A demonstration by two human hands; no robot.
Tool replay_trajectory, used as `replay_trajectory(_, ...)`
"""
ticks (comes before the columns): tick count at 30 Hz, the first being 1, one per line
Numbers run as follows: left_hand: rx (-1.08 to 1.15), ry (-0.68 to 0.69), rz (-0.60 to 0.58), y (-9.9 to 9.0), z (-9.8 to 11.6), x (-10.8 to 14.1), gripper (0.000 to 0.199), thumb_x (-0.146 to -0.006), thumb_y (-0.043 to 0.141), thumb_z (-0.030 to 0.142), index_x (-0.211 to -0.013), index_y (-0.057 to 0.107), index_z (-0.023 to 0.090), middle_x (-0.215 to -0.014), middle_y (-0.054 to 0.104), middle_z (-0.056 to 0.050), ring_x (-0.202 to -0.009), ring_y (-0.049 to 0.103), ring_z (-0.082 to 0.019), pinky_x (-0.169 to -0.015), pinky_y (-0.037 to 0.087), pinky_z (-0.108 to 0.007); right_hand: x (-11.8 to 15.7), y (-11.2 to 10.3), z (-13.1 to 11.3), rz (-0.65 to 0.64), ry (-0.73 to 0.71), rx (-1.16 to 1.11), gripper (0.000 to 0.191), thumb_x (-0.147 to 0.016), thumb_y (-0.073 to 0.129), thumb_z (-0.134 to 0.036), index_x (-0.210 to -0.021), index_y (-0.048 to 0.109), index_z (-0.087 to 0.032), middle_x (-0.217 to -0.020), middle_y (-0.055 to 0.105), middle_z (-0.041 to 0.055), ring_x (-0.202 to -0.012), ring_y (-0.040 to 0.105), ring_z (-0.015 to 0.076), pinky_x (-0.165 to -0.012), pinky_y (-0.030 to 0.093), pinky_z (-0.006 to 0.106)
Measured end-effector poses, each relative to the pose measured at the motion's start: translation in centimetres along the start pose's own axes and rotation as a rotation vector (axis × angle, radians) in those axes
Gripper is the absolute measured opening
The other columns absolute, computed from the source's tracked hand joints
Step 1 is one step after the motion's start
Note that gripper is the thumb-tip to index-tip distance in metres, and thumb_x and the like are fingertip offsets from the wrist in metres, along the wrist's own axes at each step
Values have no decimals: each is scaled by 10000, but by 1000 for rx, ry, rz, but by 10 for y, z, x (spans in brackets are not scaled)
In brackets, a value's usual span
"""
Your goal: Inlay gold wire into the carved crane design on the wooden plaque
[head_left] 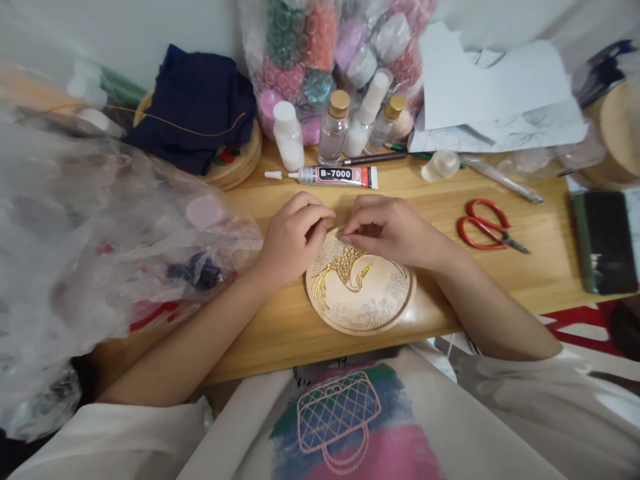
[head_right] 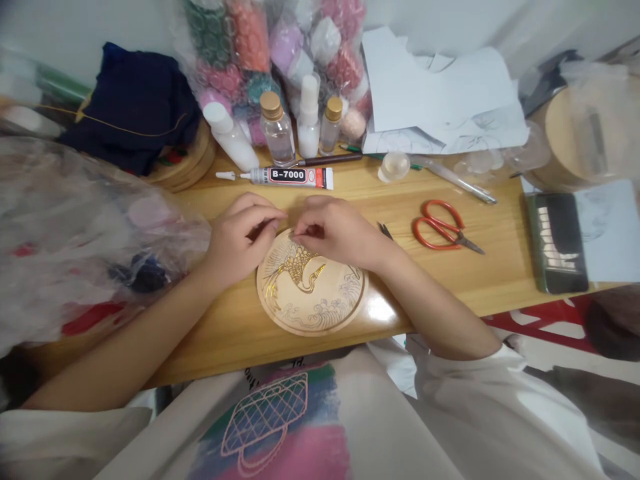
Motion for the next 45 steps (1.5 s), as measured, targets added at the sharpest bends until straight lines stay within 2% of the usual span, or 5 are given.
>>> replay_trajectory(17, 12, 21, 19, 1, -1, 1, 164, -898, 560, 72, -935, 665, 193, -929, 642, -14, -892, 641, -134, -791, 532, -274, 0, -1, 1, 14, 61, -21, 151, -837, 687, -281, -740, 710, -167, -724, 615, 8, -651, 555, 105, -623, 407, 254)
replay_trajectory(23, 20, 11, 7, 1, 0, 1, 174, -898, 559, 64, -946, 668, 190, -935, 640, -17, -903, 635, -138, -798, 528, -279, -4, -13, 1, -88, 43, 121, 135, -868, 623, -238, -782, 689, -156, -713, 592, 3, -651, 516, 103, -642, 372, 253)
replay_trajectory(32, 50, 27, 20, 3, -1, 0, 175, -890, 555, 49, -939, 674, 167, -923, 636, -22, -892, 633, -132, -803, 527, -273, -22, -20, -15, -383, 244, 395, 128, -817, 645, -222, -746, 734, -164, -750, 682, 15, -645, 555, 113, -634, 358, 257)
replay_trajectory(38, 37, 13, 10, 3, -3, 1, 184, -899, 535, 67, -950, 676, 174, -944, 639, -25, -905, 627, -137, -807, 521, -282, -24, -18, -21, -338, 237, 513, 122, -787, 656, -218, -703, 740, -191, -702, 689, 12, -611, 560, 116, -584, 339, 254)
replay_trajectory(45, 39, 37, 34, 5, -3, 1, 182, -896, 541, 63, -946, 688, 157, -917, 640, -27, -877, 628, -133, -797, 525, -275, -17, -20, -31, -244, 361, 574, 166, -793, 696, -301, -686, 712, -175, -686, 659, 34, -611, 543, 145, -592, 338, 291)
Point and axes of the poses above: each hand's wrist, its own x-axis away from the middle knuckle, its own y-axis out of the palm, z = x × y, the point moved 1 cm from there along -x, towards the middle knuckle
